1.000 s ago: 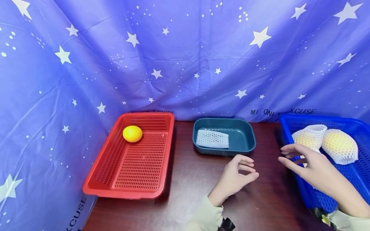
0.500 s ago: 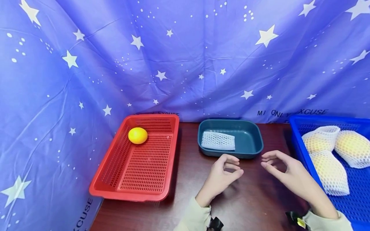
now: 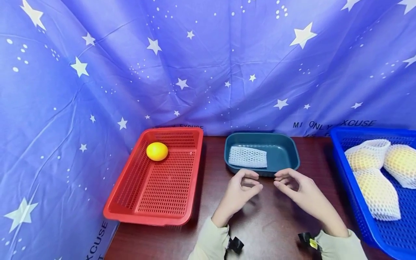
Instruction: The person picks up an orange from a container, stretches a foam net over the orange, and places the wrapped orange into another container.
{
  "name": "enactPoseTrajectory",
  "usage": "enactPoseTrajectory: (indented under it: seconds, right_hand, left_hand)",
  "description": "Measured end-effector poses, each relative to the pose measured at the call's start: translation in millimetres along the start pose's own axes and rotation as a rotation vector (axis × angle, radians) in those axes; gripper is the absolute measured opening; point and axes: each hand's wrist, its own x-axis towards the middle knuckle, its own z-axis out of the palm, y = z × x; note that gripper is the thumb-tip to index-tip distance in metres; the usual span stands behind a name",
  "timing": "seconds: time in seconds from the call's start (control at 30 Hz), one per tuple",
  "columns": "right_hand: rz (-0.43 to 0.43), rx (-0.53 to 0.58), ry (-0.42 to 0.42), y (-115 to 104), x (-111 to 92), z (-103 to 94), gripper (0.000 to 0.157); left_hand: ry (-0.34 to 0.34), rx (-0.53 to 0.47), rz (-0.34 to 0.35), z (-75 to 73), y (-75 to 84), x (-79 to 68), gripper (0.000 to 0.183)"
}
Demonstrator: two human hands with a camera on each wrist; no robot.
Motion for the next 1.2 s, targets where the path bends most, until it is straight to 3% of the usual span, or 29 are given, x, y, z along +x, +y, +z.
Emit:
enactPoseTrajectory:
  seconds: [0.23, 0.43, 1.0, 1.2]
  right_hand:
    - [-0.006, 0.049, -0.045, -14.5, 9.9, 13.8, 0.017]
    - [0.008, 0.142, -0.098, -21.3, 16.2, 28.5, 0.020]
    - [-0.008, 0.324, -0.179, -44.7, 29.2, 87.1, 0.022]
    - [-0.024, 0.407, -0.202, -56.9, 32.1, 107.5, 0.024]
  left_hand:
    - [0.041, 0.080, 0.034, -10.8, 8.5, 5.3, 0.030]
    - [0.027, 0.152, 0.062, -18.0, 22.6, 10.5, 0.029]
    - [0.063, 0.358, 0.055, -57.0, 66.8, 9.0, 0.029]
    - [0.077, 0.450, 0.052, -70.1, 75.4, 8.4, 0.027]
